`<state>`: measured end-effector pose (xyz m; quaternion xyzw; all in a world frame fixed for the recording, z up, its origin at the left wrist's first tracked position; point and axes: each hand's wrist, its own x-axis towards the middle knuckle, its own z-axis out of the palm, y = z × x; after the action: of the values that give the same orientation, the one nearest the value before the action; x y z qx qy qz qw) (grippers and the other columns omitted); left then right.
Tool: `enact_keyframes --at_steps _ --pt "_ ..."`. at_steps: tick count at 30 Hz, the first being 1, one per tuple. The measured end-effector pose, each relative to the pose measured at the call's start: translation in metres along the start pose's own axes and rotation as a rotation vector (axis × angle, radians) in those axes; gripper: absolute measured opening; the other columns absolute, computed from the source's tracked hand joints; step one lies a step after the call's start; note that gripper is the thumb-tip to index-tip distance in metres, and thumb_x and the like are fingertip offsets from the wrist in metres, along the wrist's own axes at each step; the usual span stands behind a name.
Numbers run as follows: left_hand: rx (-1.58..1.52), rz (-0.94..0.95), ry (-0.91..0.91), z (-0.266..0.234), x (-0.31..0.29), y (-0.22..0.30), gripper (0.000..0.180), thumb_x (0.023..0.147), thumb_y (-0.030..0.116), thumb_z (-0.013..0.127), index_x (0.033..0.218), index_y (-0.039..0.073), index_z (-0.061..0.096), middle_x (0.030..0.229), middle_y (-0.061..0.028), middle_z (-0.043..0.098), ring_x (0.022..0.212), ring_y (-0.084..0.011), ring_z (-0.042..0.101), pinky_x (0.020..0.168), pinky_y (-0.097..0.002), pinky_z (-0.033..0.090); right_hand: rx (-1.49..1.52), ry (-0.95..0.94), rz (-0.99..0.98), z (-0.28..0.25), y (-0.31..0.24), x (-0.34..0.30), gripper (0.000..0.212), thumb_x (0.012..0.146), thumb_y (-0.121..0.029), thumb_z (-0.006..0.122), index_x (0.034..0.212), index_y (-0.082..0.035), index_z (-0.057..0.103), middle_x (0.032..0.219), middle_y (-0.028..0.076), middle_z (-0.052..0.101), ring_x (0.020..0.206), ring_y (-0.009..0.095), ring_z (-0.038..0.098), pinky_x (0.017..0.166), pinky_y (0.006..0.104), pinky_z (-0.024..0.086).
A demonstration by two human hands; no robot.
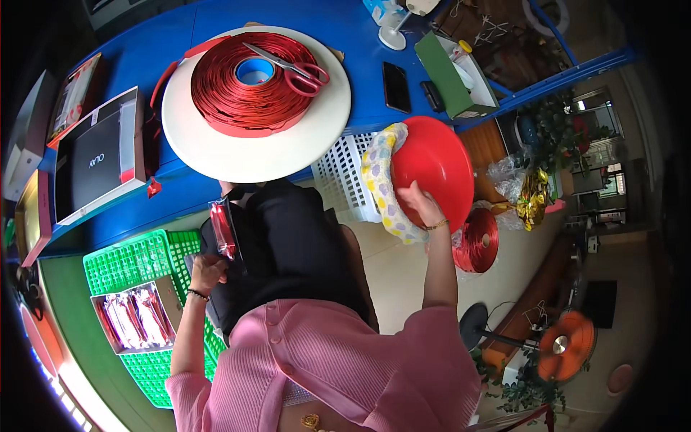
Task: Cutting red ribbon from a roll and tying them into decorative bows for gift boxes.
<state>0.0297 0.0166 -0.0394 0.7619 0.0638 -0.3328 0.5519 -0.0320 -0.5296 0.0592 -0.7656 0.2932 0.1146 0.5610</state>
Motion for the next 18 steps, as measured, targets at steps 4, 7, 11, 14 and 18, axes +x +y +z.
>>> enact_keyframes --at_steps 4,7,11,14,18 --pt "0.514 0.082 0.131 -0.003 -0.012 0.010 0.016 0.072 0.018 0.062 0.068 0.002 0.062 0.058 -0.0125 0.062 0.055 -0.0243 0.062 0.053 -0.0360 0.050 0.037 0.246 -0.192 0.020 -0.020 -0.017 0.073 0.093 -0.057 0.029 0.123 0.007 0.048 0.120 0.021 0.055 0.119 0.025 0.049 0.100 0.0365 0.035" --pt "0.704 0.240 0.411 0.007 -0.032 0.021 0.022 0.069 0.023 0.067 0.079 0.007 0.056 0.073 -0.0136 0.060 0.073 -0.0343 0.059 0.065 -0.0426 0.047 0.123 0.440 -0.369 0.059 -0.039 -0.031 0.059 0.096 -0.044 0.037 0.118 0.008 0.053 0.112 0.019 0.060 0.104 0.023 0.058 0.093 0.0339 0.042" --pt "0.841 0.696 0.446 0.020 -0.034 0.032 0.014 0.071 0.003 0.060 0.084 0.003 0.056 0.085 -0.0154 0.052 0.082 -0.0343 0.050 0.071 -0.0419 0.042 -0.186 0.323 -0.791 0.153 -0.060 -0.052 0.016 0.087 -0.006 0.058 0.098 0.003 0.065 0.096 0.012 0.066 0.087 0.019 0.063 0.080 0.0304 0.049" --pt "0.832 0.788 0.262 0.023 -0.032 0.024 0.031 0.067 -0.001 0.054 0.096 0.007 0.059 0.103 -0.0106 0.056 0.092 -0.0313 0.052 0.079 -0.0403 0.044 -0.516 0.010 -1.185 0.233 -0.064 -0.048 0.025 0.073 -0.002 0.067 0.098 -0.004 0.064 0.103 0.011 0.061 0.096 0.029 0.059 0.081 0.0362 0.048" --pt "0.791 0.748 0.195 0.018 -0.040 0.018 0.041 0.071 0.002 0.054 0.111 0.009 0.059 0.118 -0.0064 0.054 0.113 -0.0261 0.048 0.093 -0.0391 0.041 -0.652 -0.307 -1.432 0.311 -0.042 -0.033 0.033 0.077 -0.009 0.060 0.110 -0.009 0.060 0.119 0.008 0.052 0.110 0.024 0.050 0.091 0.0374 0.040"
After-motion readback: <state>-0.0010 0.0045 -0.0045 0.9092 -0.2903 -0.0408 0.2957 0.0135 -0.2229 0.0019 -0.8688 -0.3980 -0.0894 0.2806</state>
